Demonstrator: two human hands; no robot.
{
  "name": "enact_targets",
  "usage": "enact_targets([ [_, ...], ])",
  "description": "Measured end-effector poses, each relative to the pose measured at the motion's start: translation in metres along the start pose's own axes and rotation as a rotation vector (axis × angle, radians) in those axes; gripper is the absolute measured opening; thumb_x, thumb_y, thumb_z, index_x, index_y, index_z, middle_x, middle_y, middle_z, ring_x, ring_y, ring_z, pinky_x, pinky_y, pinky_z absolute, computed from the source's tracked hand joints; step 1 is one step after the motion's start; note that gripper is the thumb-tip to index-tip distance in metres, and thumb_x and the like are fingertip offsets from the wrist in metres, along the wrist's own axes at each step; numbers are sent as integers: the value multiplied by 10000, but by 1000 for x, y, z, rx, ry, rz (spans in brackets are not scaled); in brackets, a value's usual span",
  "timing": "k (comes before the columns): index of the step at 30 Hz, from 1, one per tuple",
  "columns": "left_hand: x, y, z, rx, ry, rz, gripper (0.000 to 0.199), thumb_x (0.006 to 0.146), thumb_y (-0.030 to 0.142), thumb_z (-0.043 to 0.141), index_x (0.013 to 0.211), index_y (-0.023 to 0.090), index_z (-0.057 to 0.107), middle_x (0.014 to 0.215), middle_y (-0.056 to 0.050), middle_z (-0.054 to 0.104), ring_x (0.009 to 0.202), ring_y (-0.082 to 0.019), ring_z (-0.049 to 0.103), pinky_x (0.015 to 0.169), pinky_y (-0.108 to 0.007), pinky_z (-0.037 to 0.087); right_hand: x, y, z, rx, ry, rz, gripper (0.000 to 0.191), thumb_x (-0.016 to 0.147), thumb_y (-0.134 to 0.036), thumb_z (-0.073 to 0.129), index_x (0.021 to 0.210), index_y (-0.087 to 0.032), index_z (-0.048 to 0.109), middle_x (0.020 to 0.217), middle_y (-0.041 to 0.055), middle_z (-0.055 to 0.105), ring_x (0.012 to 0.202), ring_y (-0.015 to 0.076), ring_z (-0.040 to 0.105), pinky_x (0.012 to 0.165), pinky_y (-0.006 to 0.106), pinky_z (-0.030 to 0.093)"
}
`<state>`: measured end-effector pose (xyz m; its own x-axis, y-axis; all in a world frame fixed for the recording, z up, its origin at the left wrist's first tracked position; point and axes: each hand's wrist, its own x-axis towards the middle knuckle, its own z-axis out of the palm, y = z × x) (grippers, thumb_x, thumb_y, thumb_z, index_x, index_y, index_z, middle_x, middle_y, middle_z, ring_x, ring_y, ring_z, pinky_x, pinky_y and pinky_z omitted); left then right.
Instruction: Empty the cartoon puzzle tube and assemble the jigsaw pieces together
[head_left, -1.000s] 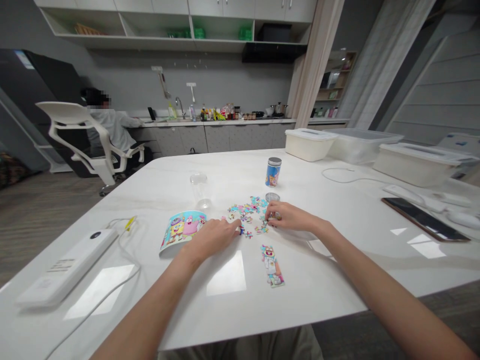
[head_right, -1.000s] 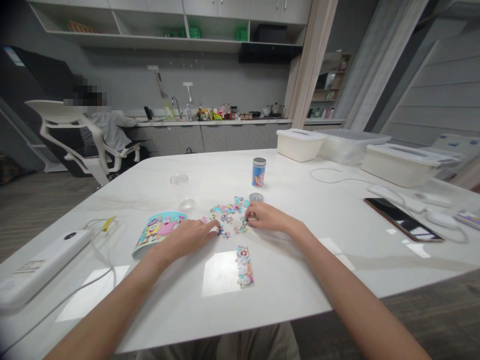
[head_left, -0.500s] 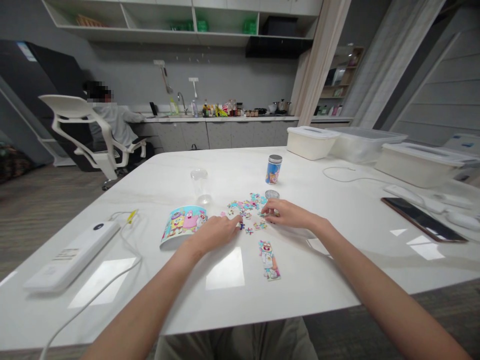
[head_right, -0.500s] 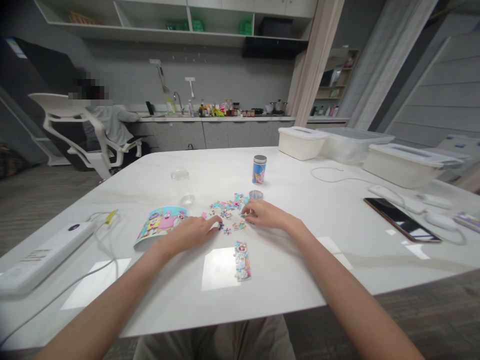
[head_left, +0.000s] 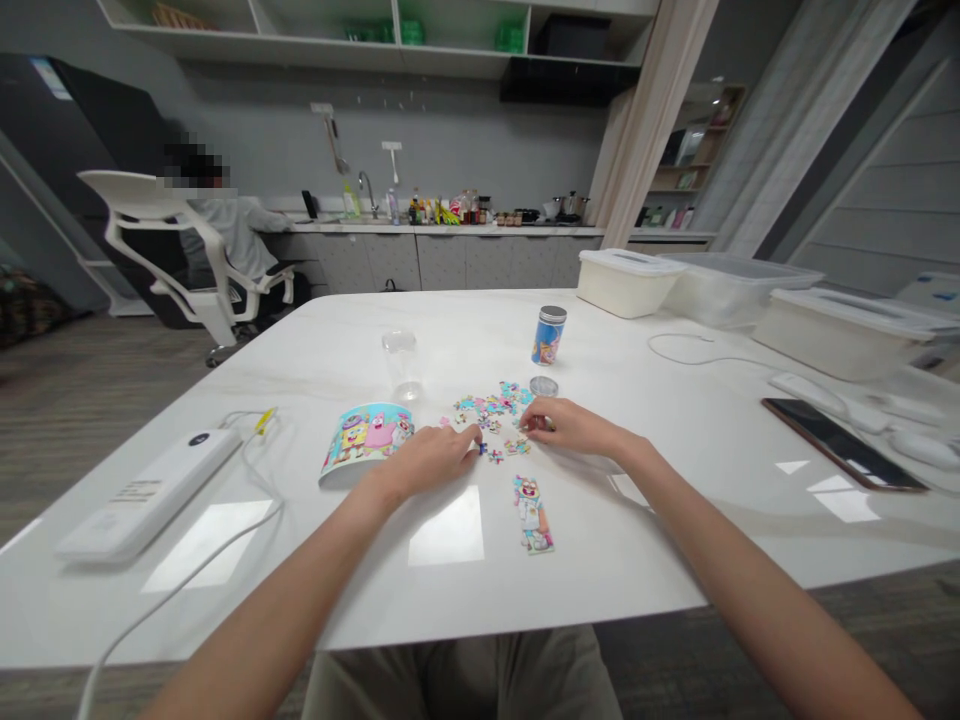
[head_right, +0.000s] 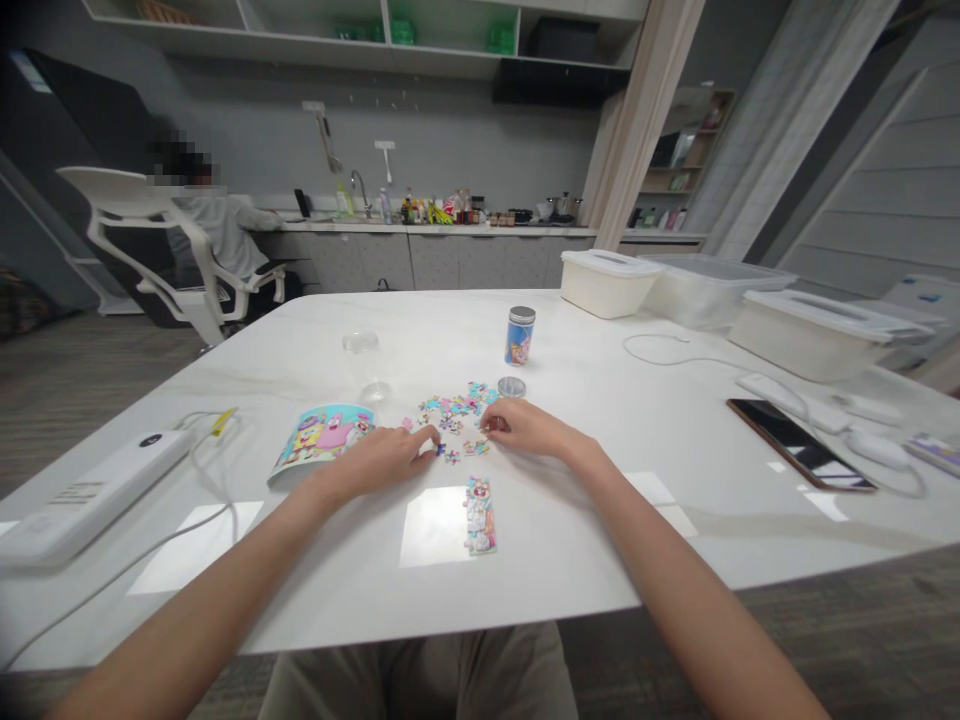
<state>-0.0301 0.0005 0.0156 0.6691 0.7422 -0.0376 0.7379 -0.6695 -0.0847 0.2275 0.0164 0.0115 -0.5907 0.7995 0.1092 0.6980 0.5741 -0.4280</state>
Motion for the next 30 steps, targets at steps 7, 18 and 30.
enact_targets([
  [7, -2, -2, -3, -23, -13, -4, 301, 909, 262, 388, 1154, 188, 546, 814, -94, 702, 737, -256, 679, 676, -358, 495, -1, -2, 1, 9, -16, -5, 99, 824, -141, 580, 890, -200, 625, 892, 48, 620, 756, 145, 570, 697, 282, 476],
  [18, -3, 1, -7, 46, -19, -43, 307, 915, 280, 364, 1133, 151, 538, 827, -125, 706, 739, -274, 683, 643, -345, 469, 0, -5, -3, -4, 69, -67, 121, 807, -84, 543, 823, -192, 594, 806, 29, 632, 723, 150, 561, 690, 291, 443],
  [30, -1, 4, -3, 39, 138, -102, 334, 961, 391, 371, 1146, 171, 541, 763, -91, 693, 716, -246, 667, 630, -311, 440, 0, -26, -1, 92, 171, -206, 189, 849, -97, 532, 892, -209, 678, 886, 43, 685, 786, 152, 610, 729, 300, 480],
])
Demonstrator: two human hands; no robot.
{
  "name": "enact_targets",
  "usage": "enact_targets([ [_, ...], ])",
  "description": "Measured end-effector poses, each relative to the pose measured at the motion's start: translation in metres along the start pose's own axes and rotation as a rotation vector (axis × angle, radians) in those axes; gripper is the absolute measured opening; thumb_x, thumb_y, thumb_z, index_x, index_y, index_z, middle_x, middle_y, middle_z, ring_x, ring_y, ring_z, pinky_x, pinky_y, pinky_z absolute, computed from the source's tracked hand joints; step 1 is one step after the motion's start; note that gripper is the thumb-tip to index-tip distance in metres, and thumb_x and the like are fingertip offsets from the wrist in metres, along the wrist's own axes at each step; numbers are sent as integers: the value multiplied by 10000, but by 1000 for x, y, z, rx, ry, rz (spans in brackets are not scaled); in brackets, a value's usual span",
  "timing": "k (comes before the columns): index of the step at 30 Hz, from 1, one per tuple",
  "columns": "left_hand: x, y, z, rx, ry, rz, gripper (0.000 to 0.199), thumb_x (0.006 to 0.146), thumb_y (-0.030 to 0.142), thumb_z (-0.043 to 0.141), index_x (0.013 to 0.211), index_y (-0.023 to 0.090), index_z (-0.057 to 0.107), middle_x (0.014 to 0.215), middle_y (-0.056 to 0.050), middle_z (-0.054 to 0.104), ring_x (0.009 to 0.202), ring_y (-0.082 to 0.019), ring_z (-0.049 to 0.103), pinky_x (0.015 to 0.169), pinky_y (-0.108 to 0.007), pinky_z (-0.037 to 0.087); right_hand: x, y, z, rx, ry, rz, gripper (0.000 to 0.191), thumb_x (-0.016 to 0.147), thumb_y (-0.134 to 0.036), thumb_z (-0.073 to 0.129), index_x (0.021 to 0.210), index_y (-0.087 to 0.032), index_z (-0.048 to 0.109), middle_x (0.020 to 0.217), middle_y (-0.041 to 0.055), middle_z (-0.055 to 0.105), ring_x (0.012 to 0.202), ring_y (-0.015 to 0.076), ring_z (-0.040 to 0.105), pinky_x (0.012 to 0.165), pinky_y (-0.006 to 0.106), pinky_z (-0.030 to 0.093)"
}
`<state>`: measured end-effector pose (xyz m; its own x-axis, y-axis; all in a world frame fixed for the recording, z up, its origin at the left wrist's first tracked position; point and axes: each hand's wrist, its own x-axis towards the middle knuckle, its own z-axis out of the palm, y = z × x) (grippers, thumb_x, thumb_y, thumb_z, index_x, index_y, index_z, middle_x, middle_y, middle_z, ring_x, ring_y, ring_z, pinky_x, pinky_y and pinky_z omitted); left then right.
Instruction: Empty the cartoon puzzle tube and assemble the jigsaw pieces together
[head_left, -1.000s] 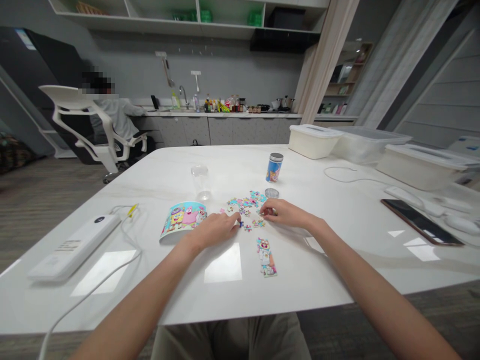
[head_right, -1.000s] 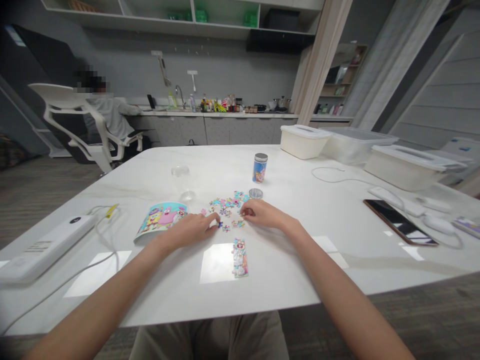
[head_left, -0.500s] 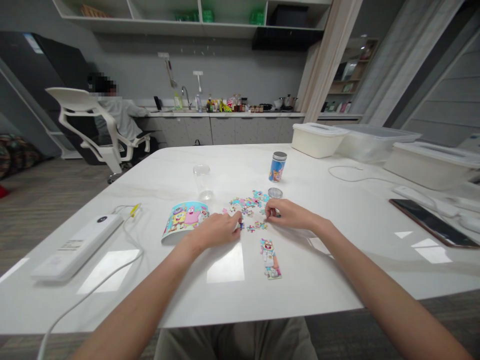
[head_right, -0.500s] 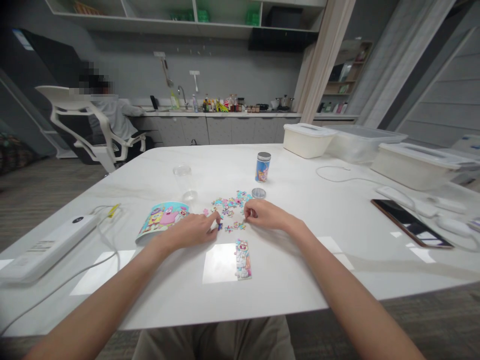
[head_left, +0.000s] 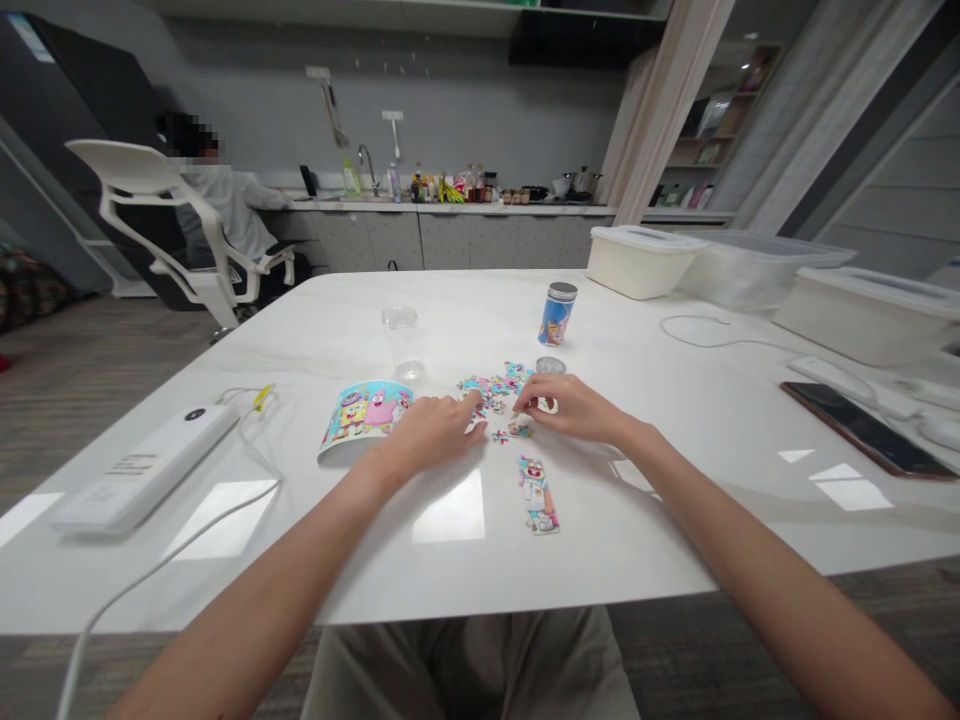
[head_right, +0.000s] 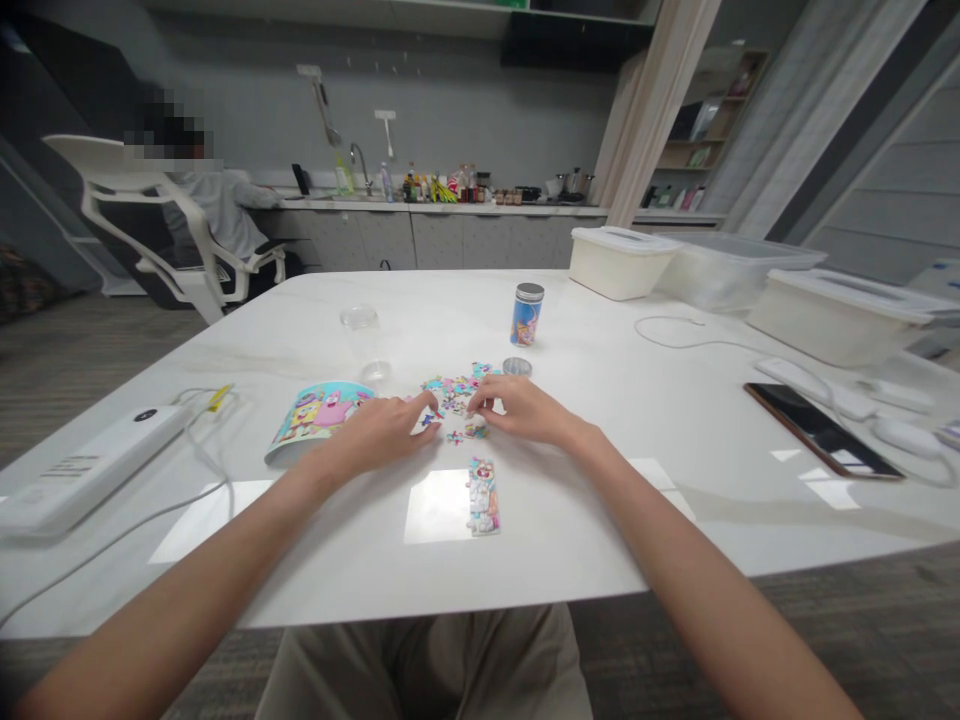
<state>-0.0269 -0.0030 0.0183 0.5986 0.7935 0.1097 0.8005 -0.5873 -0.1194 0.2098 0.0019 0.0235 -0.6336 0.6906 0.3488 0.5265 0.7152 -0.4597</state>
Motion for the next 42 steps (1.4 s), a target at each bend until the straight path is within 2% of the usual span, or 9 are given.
enact_targets([
  [4, -1, 14, 2, -89, 28, 58, 467, 968, 537, 341, 1159, 172, 560, 678, -64, 667, 685, -240, 658, 652, -321, 458, 2, -7, 5, 59, 5, -14, 153, 854, -130, 544, 866, -211, 674, 851, 26, 714, 746, 137, 621, 696, 283, 482],
  [7, -1, 19, 3, -104, 13, 109, 472, 994, 513, 297, 1164, 164, 566, 638, -51, 650, 661, -232, 655, 670, -331, 461, 3, -10, 8, 80, 12, -9, 152, 845, -125, 539, 850, -212, 663, 844, 19, 719, 755, 135, 634, 675, 278, 481],
  [16, 0, 15, 1, -110, -36, 197, 504, 1010, 522, 213, 1095, 162, 555, 647, -41, 647, 648, -207, 639, 623, -295, 414, 0, -11, 14, 86, 14, -138, 115, 877, -152, 548, 804, -204, 621, 842, 34, 655, 789, 147, 600, 743, 314, 476],
  [19, -1, 14, 4, -135, -27, 213, 499, 1022, 484, 161, 1100, 162, 534, 661, -43, 651, 640, -198, 632, 606, -290, 403, 0, -9, 15, 86, 23, -132, 108, 878, -159, 546, 811, -204, 619, 840, 37, 641, 780, 152, 591, 734, 316, 471],
  [23, 0, 14, 10, -150, -10, 213, 461, 1023, 468, 180, 1113, 162, 513, 693, -51, 663, 643, -206, 636, 601, -295, 408, 0, -11, 14, 91, -2, -140, 120, 886, -168, 532, 812, -208, 618, 842, 39, 641, 798, 156, 588, 746, 319, 470],
  [29, 4, 13, 10, -170, 13, 183, 428, 1004, 504, 262, 1124, 171, 502, 736, -61, 676, 704, -226, 657, 659, -315, 443, 0, -9, 13, 80, -20, -30, 81, 859, -176, 535, 816, -208, 595, 808, 29, 650, 729, 146, 567, 642, 283, 454],
  [34, 4, 10, 10, -153, 16, 179, 418, 977, 532, 351, 1142, 186, 518, 701, -46, 667, 712, -228, 659, 669, -310, 445, -2, -5, 12, 37, -74, 20, 99, 840, -141, 530, 854, -210, 600, 829, 20, 659, 723, 137, 563, 676, 284, 451],
  [39, 4, 9, 13, -162, -8, 183, 331, 988, 430, 357, 1129, 200, 548, 687, -36, 666, 681, -208, 639, 647, -297, 429, -1, -6, 10, 25, -126, 14, 107, 870, -186, 519, 840, -212, 619, 810, 28, 653, 717, 149, 561, 677, 291, 449],
  [42, 4, 8, 13, -175, -29, 189, 276, 979, 375, 383, 1083, 221, 587, 676, -20, 660, 664, -182, 627, 651, -279, 418, -1, -2, 4, -60, -65, 70, 121, 866, -197, 515, 856, -209, 635, 822, 36, 668, 728, 160, 579, 676, 292, 443],
])
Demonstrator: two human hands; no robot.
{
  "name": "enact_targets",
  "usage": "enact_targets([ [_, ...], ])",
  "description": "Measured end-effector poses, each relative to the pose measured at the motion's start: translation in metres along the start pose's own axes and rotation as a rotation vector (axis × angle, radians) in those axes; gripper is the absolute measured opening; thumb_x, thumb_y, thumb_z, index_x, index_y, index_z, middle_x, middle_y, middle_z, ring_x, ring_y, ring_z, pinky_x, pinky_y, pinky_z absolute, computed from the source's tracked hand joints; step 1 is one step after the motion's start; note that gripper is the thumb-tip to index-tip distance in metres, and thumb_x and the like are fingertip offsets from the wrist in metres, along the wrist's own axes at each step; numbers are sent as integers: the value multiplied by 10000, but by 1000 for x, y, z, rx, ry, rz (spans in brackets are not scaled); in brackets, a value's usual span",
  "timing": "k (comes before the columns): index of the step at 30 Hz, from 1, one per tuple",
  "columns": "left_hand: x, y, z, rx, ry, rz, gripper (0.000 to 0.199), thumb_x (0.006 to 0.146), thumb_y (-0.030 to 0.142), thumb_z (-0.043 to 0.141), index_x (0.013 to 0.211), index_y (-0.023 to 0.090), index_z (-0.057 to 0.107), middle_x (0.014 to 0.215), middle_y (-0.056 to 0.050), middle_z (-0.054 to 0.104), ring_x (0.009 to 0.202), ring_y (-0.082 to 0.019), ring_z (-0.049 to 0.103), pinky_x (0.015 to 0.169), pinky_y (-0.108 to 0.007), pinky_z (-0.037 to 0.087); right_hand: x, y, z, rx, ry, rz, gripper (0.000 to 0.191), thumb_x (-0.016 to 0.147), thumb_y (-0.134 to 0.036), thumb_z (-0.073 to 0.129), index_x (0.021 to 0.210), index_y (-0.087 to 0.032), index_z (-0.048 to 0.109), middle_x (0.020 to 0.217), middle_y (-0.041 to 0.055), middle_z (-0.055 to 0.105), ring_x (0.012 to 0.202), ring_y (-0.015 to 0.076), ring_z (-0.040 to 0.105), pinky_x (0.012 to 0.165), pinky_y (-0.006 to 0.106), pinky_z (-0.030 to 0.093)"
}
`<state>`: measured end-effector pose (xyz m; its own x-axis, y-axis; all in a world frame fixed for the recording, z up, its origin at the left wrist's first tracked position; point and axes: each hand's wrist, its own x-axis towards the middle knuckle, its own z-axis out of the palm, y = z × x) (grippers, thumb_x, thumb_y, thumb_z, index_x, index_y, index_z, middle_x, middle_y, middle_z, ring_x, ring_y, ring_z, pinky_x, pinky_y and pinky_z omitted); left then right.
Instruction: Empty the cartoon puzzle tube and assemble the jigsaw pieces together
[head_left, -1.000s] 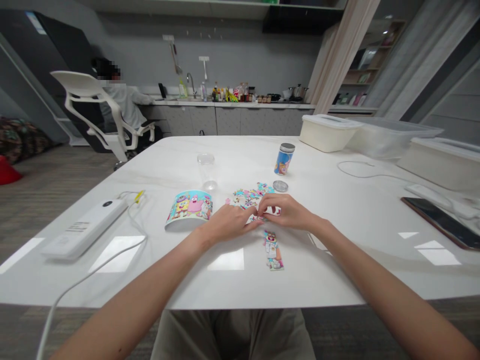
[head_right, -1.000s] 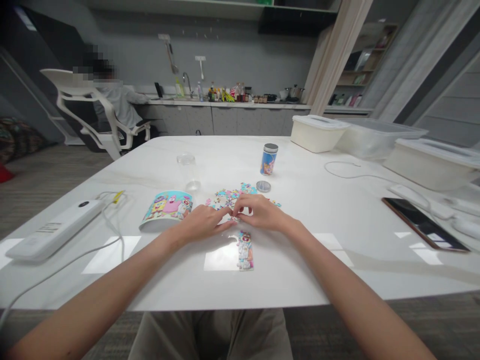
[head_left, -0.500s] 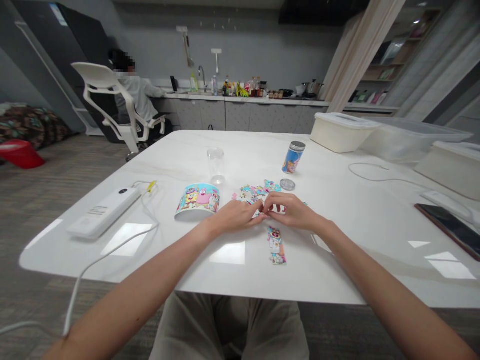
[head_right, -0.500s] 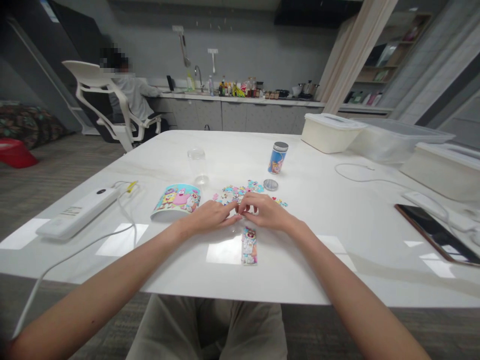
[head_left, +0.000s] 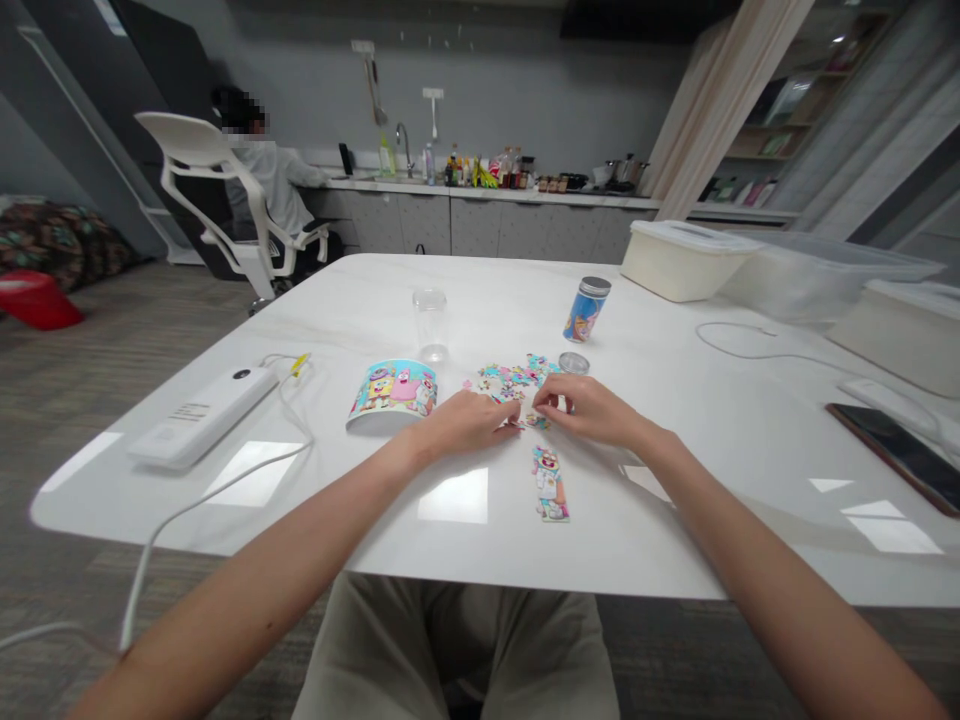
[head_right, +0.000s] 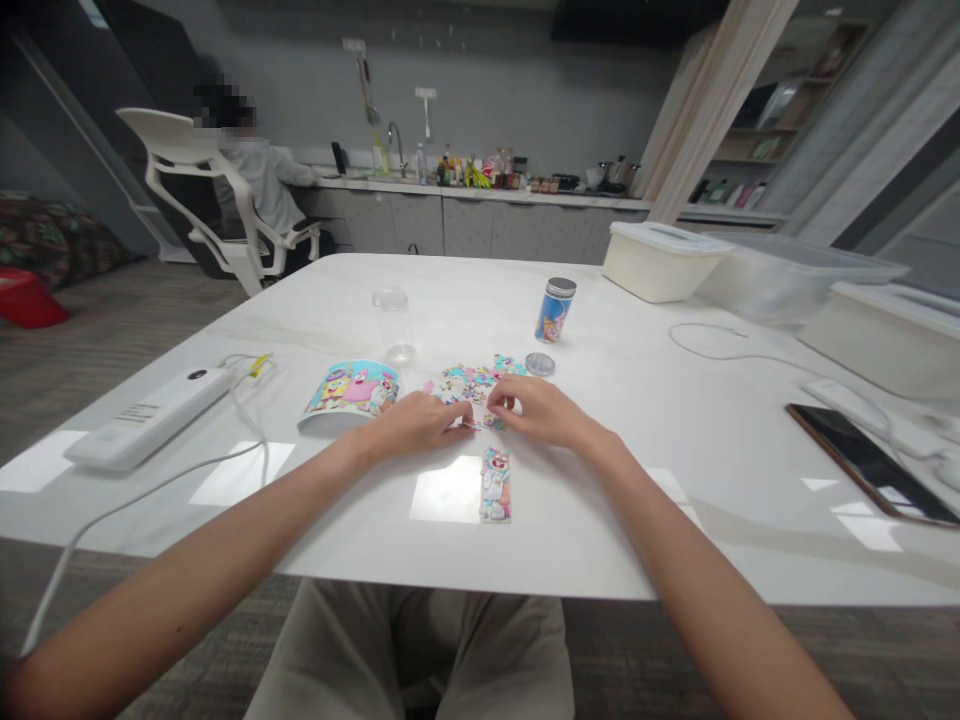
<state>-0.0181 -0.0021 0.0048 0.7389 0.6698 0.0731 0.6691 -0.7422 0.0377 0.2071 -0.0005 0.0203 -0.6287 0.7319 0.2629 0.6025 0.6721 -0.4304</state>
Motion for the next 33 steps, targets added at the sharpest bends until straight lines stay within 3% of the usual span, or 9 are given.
enact_targets([
  [4, 1, -1, -6, -23, 1, -57, 275, 939, 439, 476, 1009, 233, 645, 648, -18, 647, 658, -186, 626, 642, -278, 411, -2, 14, -11, -191, 161, 252, 145, 854, -233, 505, 862, -201, 646, 839, 50, 694, 702, 174, 597, 646, 294, 421],
  [13, -1, -7, -8, -104, 32, 34, 204, 910, 269, 512, 925, 252, 715, 745, -10, 719, 721, -157, 654, 652, -252, 396, -9, 31, -23, -457, 225, 648, 213, 862, -292, 480, 906, -224, 677, 877, 53, 731, 787, 227, 649, 618, 291, 391],
  [18, -1, 0, -9, -99, -23, 68, 268, 941, 233, 439, 928, 234, 706, 845, -17, 745, 759, -152, 672, 618, -240, 373, -12, 36, -24, -480, 86, 800, 251, 871, -353, 491, 916, -217, 697, 947, 100, 730, 856, 255, 661, 662, 309, 433],
  [21, -1, 1, -10, -62, -29, 51, 248, 945, 276, 457, 953, 234, 701, 819, -23, 738, 741, -158, 667, 599, -240, 361, -13, 40, -22, -465, -11, 755, 254, 870, -340, 502, 905, -190, 705, 927, 121, 733, 835, 246, 666, 655, 301, 437],
  [25, 0, -3, -10, -38, -2, 18, 220, 936, 350, 508, 949, 239, 698, 732, -16, 705, 701, -158, 646, 604, -241, 362, -10, 39, -17, -300, -68, 517, 226, 877, -313, 497, 883, -194, 690, 859, 67, 732, 757, 190, 654, 654, 270, 441],
  [28, 0, -7, -10, -41, 24, 11, 229, 918, 411, 553, 929, 225, 687, 655, -6, 656, 657, -155, 620, 617, -244, 369, -7, 36, -15, -181, -71, 393, 237, 889, -303, 469, 862, -194, 677, 808, 42, 722, 707, 167, 634, 657, 263, 444],
  [33, -1, -9, -12, -72, 25, -19, 174, 891, 368, 597, 972, 230, 664, 616, 13, 609, 635, -149, 593, 603, -232, 358, -7, 39, -14, -140, -4, 377, 232, 890, -288, 466, 851, -189, 672, 835, 43, 711, 724, 165, 624, 681, 266, 442],
])
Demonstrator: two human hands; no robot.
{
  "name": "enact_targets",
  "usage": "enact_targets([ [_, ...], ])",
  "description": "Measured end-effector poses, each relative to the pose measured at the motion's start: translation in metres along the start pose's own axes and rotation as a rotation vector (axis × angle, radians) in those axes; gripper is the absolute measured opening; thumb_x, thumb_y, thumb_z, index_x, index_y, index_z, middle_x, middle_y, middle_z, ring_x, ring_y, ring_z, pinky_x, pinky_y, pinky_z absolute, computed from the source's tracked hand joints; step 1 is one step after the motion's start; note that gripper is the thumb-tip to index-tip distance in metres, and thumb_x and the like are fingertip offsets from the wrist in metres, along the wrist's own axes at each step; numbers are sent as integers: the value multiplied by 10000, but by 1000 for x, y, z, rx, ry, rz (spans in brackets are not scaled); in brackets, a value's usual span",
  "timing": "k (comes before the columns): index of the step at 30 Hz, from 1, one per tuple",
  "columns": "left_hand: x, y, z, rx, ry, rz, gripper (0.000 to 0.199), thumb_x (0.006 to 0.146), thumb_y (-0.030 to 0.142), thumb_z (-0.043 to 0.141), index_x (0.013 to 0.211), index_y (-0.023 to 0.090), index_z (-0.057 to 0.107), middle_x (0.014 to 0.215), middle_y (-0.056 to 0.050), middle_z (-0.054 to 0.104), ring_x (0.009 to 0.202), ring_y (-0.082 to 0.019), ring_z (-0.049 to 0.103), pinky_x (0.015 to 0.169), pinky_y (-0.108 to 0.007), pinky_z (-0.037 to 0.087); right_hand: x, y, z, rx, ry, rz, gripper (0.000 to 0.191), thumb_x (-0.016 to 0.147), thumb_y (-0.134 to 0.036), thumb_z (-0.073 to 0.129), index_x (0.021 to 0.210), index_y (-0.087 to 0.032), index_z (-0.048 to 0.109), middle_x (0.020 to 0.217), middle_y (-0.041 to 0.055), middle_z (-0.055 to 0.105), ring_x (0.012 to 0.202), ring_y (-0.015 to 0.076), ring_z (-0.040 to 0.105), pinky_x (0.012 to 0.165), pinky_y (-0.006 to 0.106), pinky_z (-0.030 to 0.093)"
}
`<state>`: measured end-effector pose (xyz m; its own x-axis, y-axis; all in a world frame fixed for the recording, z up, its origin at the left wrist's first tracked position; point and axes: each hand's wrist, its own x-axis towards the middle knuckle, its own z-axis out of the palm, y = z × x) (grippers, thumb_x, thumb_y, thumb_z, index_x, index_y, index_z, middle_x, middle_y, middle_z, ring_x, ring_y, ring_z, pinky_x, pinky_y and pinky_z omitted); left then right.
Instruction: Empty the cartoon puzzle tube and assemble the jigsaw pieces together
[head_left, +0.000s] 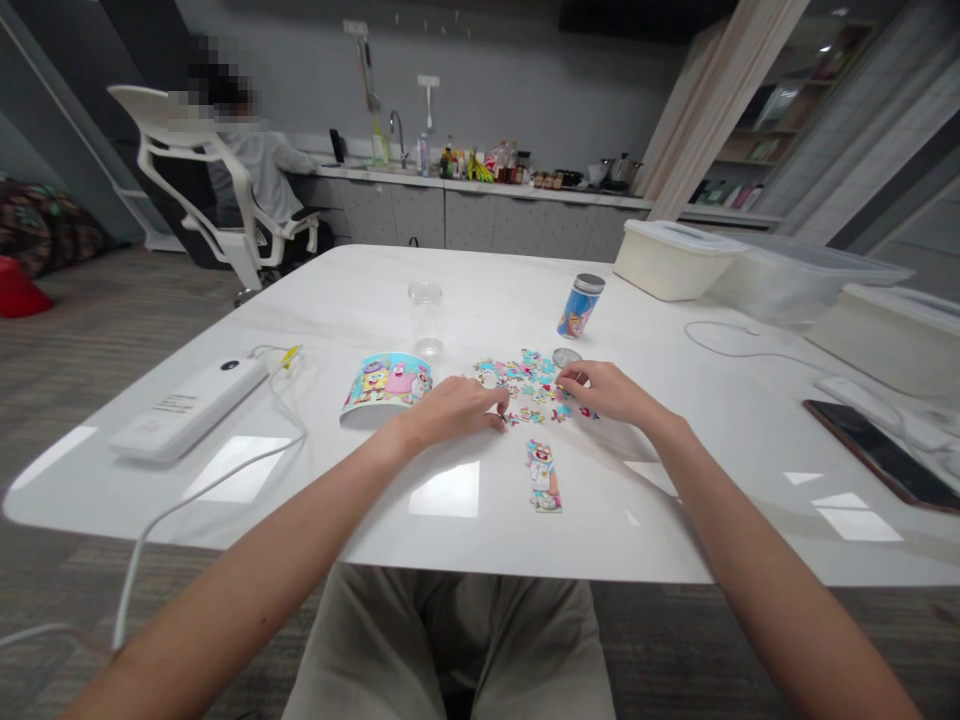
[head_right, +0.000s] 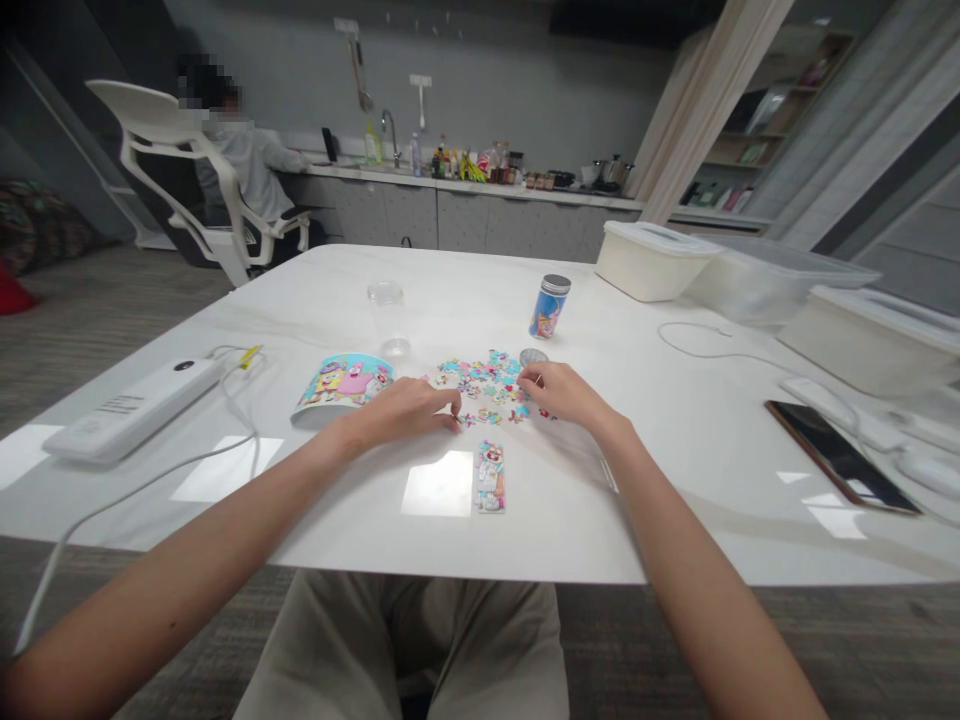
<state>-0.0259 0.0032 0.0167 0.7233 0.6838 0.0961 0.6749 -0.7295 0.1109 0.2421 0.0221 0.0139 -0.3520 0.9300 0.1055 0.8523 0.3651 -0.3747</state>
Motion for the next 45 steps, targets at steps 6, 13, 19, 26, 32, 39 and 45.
enact_targets([
  [6, -1, 0, -4, -94, -18, -35, 126, 840, 349, 651, 861, 235, 699, 657, 5, 628, 739, -162, 609, 608, -222, 351, 2, 12, 2, -107, 45, 35, 227, 888, -274, 474, 862, -182, 679, 887, 59, 704, 779, 181, 619, 703, 275, 432],
  [13, 2, -6, -1, -181, -31, -118, 155, 858, 322, 609, 892, 253, 744, 815, -8, 719, 778, -154, 630, 637, -227, 377, 2, 11, 4, -98, 17, 29, 197, 857, -267, 528, 895, -177, 699, 966, 92, 650, 823, 195, 630, 776, 310, 480],
  [19, 2, -6, 6, -34, -36, -186, 248, 902, 403, 554, 1047, 271, 706, 912, -55, 727, 890, -223, 658, 723, -284, 447, 2, 12, 12, -74, 55, -35, 255, 869, -286, 529, 1040, -158, 668, 1118, 121, 604, 1034, 258, 613, 946, 391, 465],
  [26, -1, -6, 3, 139, 3, -388, 304, 971, 317, 417, 1131, 214, 654, 970, -128, 711, 895, -265, 685, 714, -324, 479, 3, 14, 14, -145, 108, 69, 317, 900, -289, 499, 1147, -131, 622, 1113, 141, 605, 1025, 259, 609, 943, 388, 456],
  [32, -4, -13, -1, 242, -26, -475, 352, 978, 284, 379, 1009, 133, 695, 922, -181, 700, 923, -304, 687, 736, -356, 500, 2, 13, 11, -240, 93, 180, 345, 913, -291, 469, 1184, -154, 633, 1077, 133, 588, 1023, 256, 599, 924, 355, 444],
  [39, -3, -11, 2, 222, -61, -428, 349, 982, 274, 364, 1022, 152, 689, 918, -162, 708, 905, -284, 692, 745, -355, 502, 0, 16, 4, -331, 145, 370, 350, 915, -302, 460, 1123, -124, 677, 1123, 185, 593, 1066, 308, 586, 935, 404, 440],
  [45, 1, 0, 13, 206, -45, -351, 363, 989, 228, 291, 1073, 144, 634, 884, -180, 698, 846, -303, 694, 697, -373, 484, 5, 7, 20, -157, 212, 22, 390, 930, -314, 452, 1230, -119, 606, 1201, 166, 595, 1148, 281, 559, 1032, 404, 406],
])
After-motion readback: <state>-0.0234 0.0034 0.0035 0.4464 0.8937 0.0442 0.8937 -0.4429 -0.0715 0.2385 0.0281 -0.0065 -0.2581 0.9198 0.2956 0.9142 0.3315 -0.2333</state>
